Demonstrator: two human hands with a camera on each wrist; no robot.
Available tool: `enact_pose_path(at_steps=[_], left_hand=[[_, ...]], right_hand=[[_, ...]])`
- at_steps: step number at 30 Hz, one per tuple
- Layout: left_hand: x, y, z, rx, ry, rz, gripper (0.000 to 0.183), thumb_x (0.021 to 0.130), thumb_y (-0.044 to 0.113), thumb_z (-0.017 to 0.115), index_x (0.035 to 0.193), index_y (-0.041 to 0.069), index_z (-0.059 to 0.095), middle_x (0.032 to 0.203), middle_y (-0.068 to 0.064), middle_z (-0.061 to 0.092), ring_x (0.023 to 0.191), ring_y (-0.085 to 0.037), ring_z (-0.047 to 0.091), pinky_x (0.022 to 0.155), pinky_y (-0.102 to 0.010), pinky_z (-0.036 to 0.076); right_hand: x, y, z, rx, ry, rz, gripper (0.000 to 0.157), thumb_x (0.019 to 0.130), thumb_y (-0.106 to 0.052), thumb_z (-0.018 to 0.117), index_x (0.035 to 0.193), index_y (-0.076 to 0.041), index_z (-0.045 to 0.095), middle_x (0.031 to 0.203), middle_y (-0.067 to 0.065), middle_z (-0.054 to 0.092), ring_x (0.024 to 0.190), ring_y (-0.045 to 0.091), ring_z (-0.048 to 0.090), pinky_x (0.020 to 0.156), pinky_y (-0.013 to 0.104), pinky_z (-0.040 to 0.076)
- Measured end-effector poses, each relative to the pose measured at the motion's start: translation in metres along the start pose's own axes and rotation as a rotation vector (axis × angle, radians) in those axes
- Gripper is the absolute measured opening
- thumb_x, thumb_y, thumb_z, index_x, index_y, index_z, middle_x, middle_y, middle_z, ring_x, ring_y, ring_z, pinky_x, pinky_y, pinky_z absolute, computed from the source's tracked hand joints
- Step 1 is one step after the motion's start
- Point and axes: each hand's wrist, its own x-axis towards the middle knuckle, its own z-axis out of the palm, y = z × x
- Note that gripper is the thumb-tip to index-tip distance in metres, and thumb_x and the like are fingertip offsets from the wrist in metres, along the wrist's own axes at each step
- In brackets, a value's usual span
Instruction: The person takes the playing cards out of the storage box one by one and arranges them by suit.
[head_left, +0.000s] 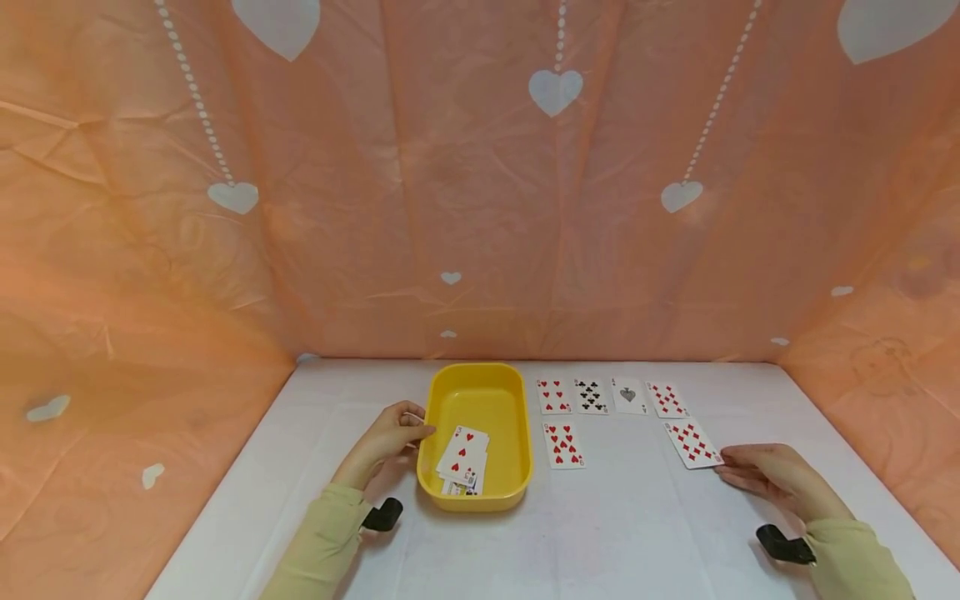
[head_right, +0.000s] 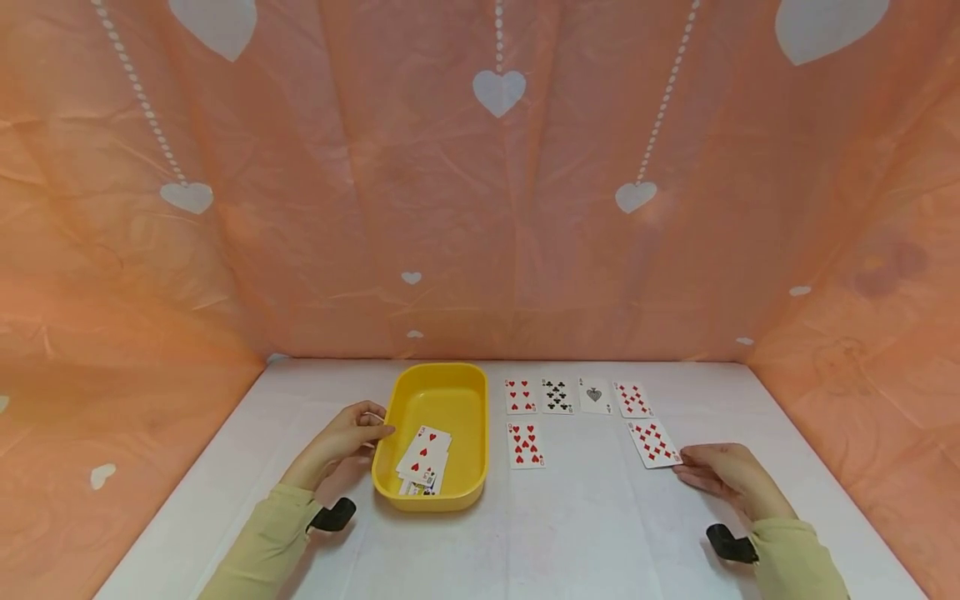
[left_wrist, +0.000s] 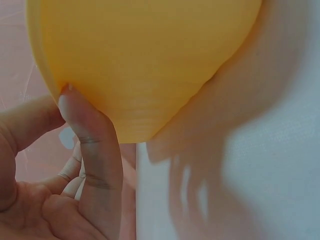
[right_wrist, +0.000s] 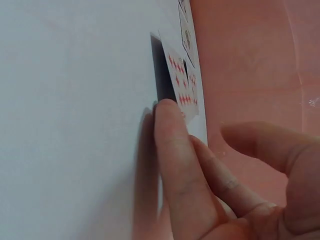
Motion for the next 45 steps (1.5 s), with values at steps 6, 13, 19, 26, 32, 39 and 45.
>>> enact_pose_path(at_steps=[6,13,19,26,32,39,45], left_hand=[[0.0,-0.003,0.0,-0.005,0.0,0.004,0.028,0.088,0.008,0.068,0.109,-0.002,0.053,0.082,-0.01,0.059,0.064,-0.019,0.057,0.058,-0.032,0.05],[0.002,-0.005,0.0,-0.034,-0.011,0.021,0.027,0.087,0.006,0.068,0.107,-0.002,0.053,0.079,-0.008,0.059,0.061,-0.017,0.057,0.052,-0.029,0.046],[0.001,-0.004,0.001,-0.017,-0.002,0.028,0.028,0.086,0.006,0.068,0.108,-0.003,0.053,0.08,-0.01,0.06,0.063,-0.019,0.058,0.056,-0.031,0.049],[0.0,-0.003,0.0,-0.026,-0.003,0.011,0.029,0.087,0.008,0.069,0.109,-0.001,0.054,0.081,-0.009,0.06,0.064,-0.018,0.058,0.055,-0.031,0.048],[0.0,-0.001,0.0,-0.017,-0.006,0.009,0.03,0.088,0.009,0.068,0.111,-0.003,0.053,0.082,-0.01,0.061,0.063,-0.018,0.058,0.054,-0.031,0.048],[0.001,-0.001,0.0,-0.008,0.004,0.007,0.03,0.087,0.008,0.068,0.111,-0.004,0.053,0.081,-0.01,0.059,0.063,-0.019,0.057,0.057,-0.031,0.05],[0.001,0.0,0.001,-0.003,0.004,-0.004,0.031,0.088,0.01,0.068,0.112,-0.003,0.053,0.083,-0.01,0.061,0.064,-0.018,0.058,0.058,-0.031,0.051]], right_hand=[[-0.003,-0.004,0.003,-0.036,0.012,0.02,0.028,0.099,-0.013,0.048,0.106,0.013,0.057,0.088,0.013,0.067,0.083,0.027,0.069,0.079,0.04,0.053],[-0.007,-0.01,0.005,-0.125,0.024,0.009,0.041,0.1,-0.018,0.044,0.11,0.021,0.052,0.088,0.014,0.068,0.082,0.027,0.07,0.077,0.038,0.054],[-0.011,-0.014,0.003,-0.186,0.021,0.001,0.048,0.101,-0.023,0.044,0.115,0.023,0.047,0.092,0.014,0.068,0.084,0.025,0.069,0.078,0.038,0.054],[-0.013,-0.026,0.016,-0.373,-0.024,-0.148,0.051,0.102,-0.027,0.045,0.124,0.019,0.044,0.107,0.02,0.065,0.092,0.022,0.067,0.082,0.036,0.053],[-0.005,-0.056,0.062,-0.465,-0.135,-0.293,0.052,0.102,-0.027,0.046,0.13,0.016,0.042,0.118,0.022,0.06,0.103,0.027,0.064,0.087,0.037,0.05],[0.009,-0.093,0.133,-0.453,-0.276,-0.4,0.047,0.101,-0.027,0.049,0.129,0.01,0.046,0.12,0.024,0.057,0.105,0.026,0.063,0.09,0.037,0.049],[0.025,-0.114,0.195,-0.477,-0.372,-0.409,0.043,0.101,-0.024,0.048,0.128,0.01,0.048,0.116,0.024,0.06,0.104,0.03,0.063,0.09,0.041,0.049]])
